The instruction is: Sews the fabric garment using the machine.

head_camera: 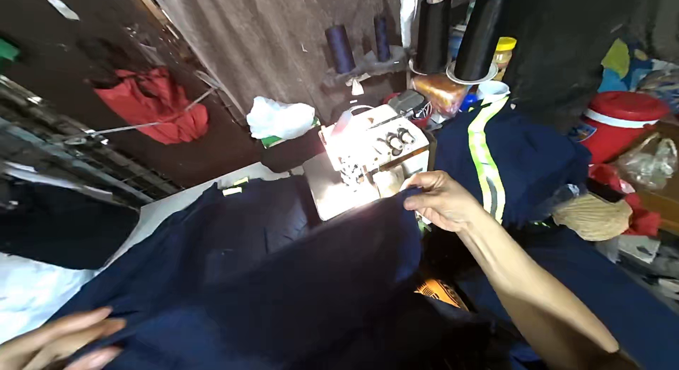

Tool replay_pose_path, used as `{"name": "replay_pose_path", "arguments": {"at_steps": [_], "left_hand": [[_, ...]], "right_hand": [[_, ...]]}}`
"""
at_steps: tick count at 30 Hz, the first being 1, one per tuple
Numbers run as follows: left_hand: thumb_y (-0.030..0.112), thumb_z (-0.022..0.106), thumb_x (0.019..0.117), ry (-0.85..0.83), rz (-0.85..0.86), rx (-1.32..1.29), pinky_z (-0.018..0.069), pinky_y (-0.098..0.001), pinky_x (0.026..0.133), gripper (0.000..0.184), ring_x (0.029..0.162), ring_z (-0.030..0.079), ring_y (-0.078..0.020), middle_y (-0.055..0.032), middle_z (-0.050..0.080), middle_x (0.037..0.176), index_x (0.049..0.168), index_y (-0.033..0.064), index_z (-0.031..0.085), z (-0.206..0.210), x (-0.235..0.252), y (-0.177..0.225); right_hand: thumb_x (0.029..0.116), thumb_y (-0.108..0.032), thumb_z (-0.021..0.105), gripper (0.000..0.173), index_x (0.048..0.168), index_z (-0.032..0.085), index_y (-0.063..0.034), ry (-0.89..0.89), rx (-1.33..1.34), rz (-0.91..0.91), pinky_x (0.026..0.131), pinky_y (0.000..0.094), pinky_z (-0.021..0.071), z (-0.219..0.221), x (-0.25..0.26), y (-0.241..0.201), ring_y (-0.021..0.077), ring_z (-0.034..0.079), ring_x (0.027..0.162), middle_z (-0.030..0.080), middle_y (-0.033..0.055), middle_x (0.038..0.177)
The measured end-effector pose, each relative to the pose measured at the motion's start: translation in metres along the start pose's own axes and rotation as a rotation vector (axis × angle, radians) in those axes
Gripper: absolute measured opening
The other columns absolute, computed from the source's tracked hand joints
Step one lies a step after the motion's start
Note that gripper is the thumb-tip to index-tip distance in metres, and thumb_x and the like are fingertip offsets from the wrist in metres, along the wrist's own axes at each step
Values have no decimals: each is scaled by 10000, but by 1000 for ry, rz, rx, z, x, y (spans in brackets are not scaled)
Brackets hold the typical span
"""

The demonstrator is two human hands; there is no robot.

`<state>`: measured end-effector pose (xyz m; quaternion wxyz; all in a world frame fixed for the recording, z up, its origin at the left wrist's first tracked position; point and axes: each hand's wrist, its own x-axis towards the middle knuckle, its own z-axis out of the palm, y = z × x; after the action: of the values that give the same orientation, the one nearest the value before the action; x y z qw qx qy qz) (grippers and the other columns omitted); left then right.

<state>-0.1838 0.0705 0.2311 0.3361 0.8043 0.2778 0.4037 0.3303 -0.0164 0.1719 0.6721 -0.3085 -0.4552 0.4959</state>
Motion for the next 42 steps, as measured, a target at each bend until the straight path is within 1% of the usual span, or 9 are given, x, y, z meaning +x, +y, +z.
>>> {"name": "replay_pose_path", "arguments": {"at_steps": [4, 10, 20, 22, 26, 32, 37, 40, 42], "left_hand": [[105, 735, 907, -15, -21, 78, 548, -163, 836, 473, 911, 664, 55, 216, 721, 1045, 1338, 272, 635, 17, 17, -24], [-78, 698, 825, 59, -91, 110, 559, -165, 805, 535, 865, 672, 50, 214, 724, 983, 1296, 169, 634, 28, 16, -37], [85, 812, 829, 48, -44, 121, 546, -166, 826, 555, 895, 662, 54, 204, 725, 1019, 1328, 260, 642, 3, 1, -43], [86, 779, 849, 112, -118, 376, 555, -222, 819, 548, 897, 657, 2, 102, 710, 1027, 1361, 123, 589, 6, 13, -51], [-27, 561, 906, 369, -162, 836, 467, -677, 974, 450, 1156, 604, -532, -352, 621, 1249, 1352, -91, 567, 108, 73, -67], [355, 596, 993, 22, 104, 737, 279, -669, 1178, 488, 1394, 497, -415, -192, 606, 1423, 1327, 5, 659, 316, 104, -63], [324, 508, 1026, -2, 144, 827, 345, -639, 1156, 449, 1333, 567, -390, -174, 643, 1380, 1299, 14, 684, 306, 105, -71], [349, 456, 1053, -111, 86, 837, 311, -625, 1181, 472, 1386, 518, -372, -167, 605, 1432, 1338, 34, 661, 293, 117, -67], [378, 433, 1060, -162, 72, 845, 291, -604, 1199, 487, 1401, 501, -353, -151, 594, 1447, 1352, 55, 651, 288, 124, -69]], "right_hand": [[861, 149, 633, 200, 925, 721, -20, 81, 29, 150, 769, 285, 611, -2, 7, 21, 101, 714, 800, 751, 46, 876], [938, 73, 605, 175, 858, 696, -53, 224, 37, 154, 675, 250, 594, 5, 6, 29, 78, 680, 674, 721, 16, 772], [813, 5, 778, 112, 747, 751, -81, 362, -101, -91, 594, 199, 545, 17, 7, 36, 35, 612, 590, 693, -11, 692], [837, -13, 774, 107, 757, 740, -75, 397, -188, -86, 614, 210, 549, 23, 18, 41, 42, 614, 614, 687, -18, 706], [829, -124, 835, 105, 834, 760, -51, 495, -612, -66, 755, 299, 570, 25, 63, 92, 97, 663, 779, 707, 37, 818], [886, -229, 760, 222, 944, 759, -15, 511, -1028, -53, 934, 488, 526, 22, 70, 109, 296, 658, 995, 696, 164, 989], [942, -94, 644, 214, 1112, 705, 19, 609, -1064, -89, 732, 305, 566, -11, 47, 101, 170, 656, 836, 656, 166, 1066], [984, -182, 649, 243, 1153, 690, -11, 394, -832, 239, 721, 271, 556, -8, 27, 104, 95, 647, 802, 687, 91, 1016], [995, -271, 661, 273, 1128, 670, -33, 215, -689, 495, 518, 250, 474, -1, 12, 114, 74, 529, 557, 608, 31, 776]]}}
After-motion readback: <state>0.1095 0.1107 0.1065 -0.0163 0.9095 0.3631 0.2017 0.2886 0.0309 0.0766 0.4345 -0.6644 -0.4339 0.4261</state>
